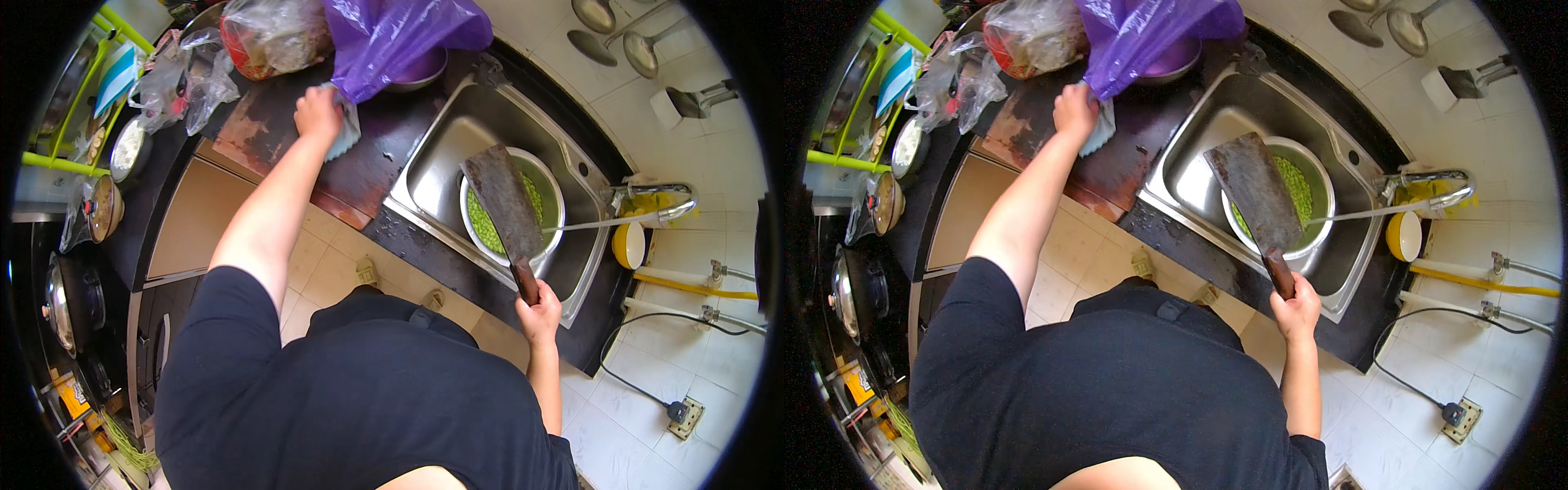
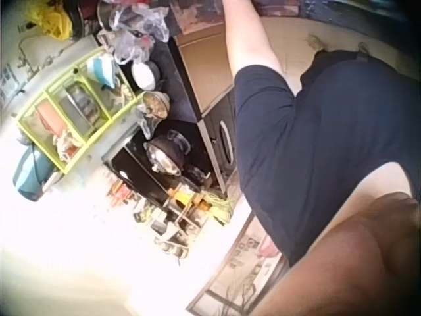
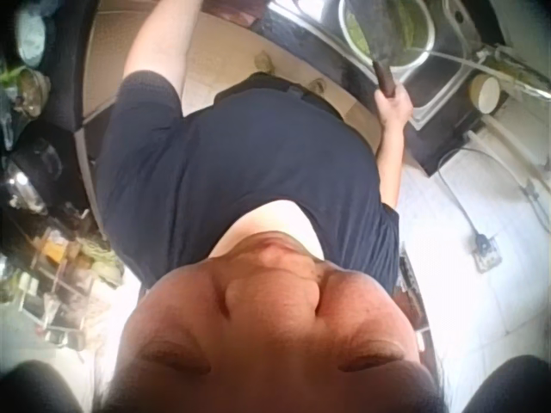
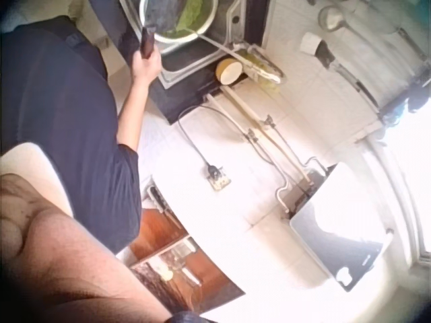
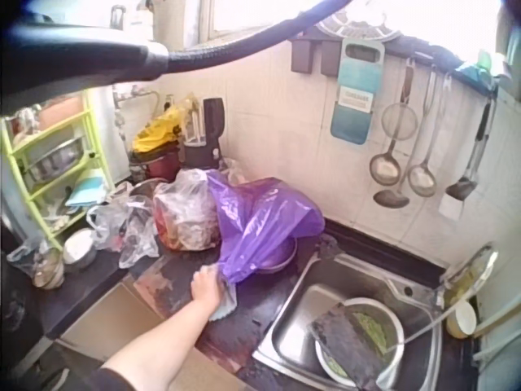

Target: The person washes a large bowl of green edamame beans in a kitchen sink using running water. They agitate the beans with both hands, drain the water, and then briefly clean the sink drain area before returning to rinse the beans again.

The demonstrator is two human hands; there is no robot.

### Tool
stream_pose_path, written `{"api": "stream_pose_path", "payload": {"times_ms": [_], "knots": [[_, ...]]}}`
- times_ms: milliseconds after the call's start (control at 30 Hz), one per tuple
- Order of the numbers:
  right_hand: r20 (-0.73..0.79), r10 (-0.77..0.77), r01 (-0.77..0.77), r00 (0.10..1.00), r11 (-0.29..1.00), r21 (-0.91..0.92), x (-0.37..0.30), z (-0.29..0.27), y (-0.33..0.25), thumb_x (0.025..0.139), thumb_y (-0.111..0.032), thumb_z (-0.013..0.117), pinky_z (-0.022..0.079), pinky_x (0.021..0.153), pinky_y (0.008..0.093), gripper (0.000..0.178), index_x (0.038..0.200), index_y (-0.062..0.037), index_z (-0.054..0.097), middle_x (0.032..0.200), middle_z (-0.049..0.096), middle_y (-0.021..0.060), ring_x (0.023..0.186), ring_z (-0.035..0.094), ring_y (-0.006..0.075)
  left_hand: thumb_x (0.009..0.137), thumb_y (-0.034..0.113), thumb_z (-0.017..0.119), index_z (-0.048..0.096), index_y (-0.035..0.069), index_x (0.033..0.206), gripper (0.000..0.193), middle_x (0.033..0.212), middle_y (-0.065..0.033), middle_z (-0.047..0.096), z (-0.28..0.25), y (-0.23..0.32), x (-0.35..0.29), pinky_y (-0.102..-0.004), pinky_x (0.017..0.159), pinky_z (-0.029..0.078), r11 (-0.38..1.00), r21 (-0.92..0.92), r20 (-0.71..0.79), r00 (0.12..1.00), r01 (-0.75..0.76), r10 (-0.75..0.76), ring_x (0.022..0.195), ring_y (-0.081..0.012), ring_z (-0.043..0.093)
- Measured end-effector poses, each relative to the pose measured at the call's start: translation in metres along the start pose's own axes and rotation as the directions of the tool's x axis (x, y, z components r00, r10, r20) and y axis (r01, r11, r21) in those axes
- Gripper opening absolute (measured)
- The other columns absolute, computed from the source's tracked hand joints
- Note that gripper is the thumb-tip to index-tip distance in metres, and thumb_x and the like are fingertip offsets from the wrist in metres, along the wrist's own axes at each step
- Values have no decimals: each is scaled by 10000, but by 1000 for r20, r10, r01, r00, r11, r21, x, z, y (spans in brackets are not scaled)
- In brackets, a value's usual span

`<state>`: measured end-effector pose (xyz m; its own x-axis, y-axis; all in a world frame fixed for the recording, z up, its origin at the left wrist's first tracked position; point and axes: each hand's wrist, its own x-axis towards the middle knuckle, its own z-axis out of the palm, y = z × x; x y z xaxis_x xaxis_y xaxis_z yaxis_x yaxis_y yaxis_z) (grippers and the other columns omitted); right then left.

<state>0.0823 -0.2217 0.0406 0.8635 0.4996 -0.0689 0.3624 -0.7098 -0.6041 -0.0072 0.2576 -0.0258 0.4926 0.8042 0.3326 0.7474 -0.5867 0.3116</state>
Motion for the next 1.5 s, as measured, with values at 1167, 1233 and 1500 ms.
{"api": "stream_pose_path", "payload": {"times_ms": [1167,1233,1500], "knots": [[-46,-34,31,998,998,-63,-103,-125,200,607,-152,644,478,655,335,322,912,-68,587,797,614,114,726,600,273,583,205,673,573,113,844,294,955,-125,506,-11,293,-346,-396,688,426,523,-538,266,456,-661,849,855,-301,489],[-88,142,-144,986,989,-15,-128,-133,211,607,-144,652,475,653,324,328,918,-62,586,798,614,110,726,599,267,597,210,674,564,116,838,281,942,-103,497,1,340,-359,-391,680,422,381,-630,266,273,-677,924,866,-290,482],[-277,578,-373,768,754,540,-194,-131,240,713,-47,658,429,691,224,311,999,17,556,834,574,16,750,511,77,628,238,646,587,127,882,283,962,-95,504,38,477,-411,-391,807,351,-39,-687,-58,1,-725,998,938,-276,451]]}}
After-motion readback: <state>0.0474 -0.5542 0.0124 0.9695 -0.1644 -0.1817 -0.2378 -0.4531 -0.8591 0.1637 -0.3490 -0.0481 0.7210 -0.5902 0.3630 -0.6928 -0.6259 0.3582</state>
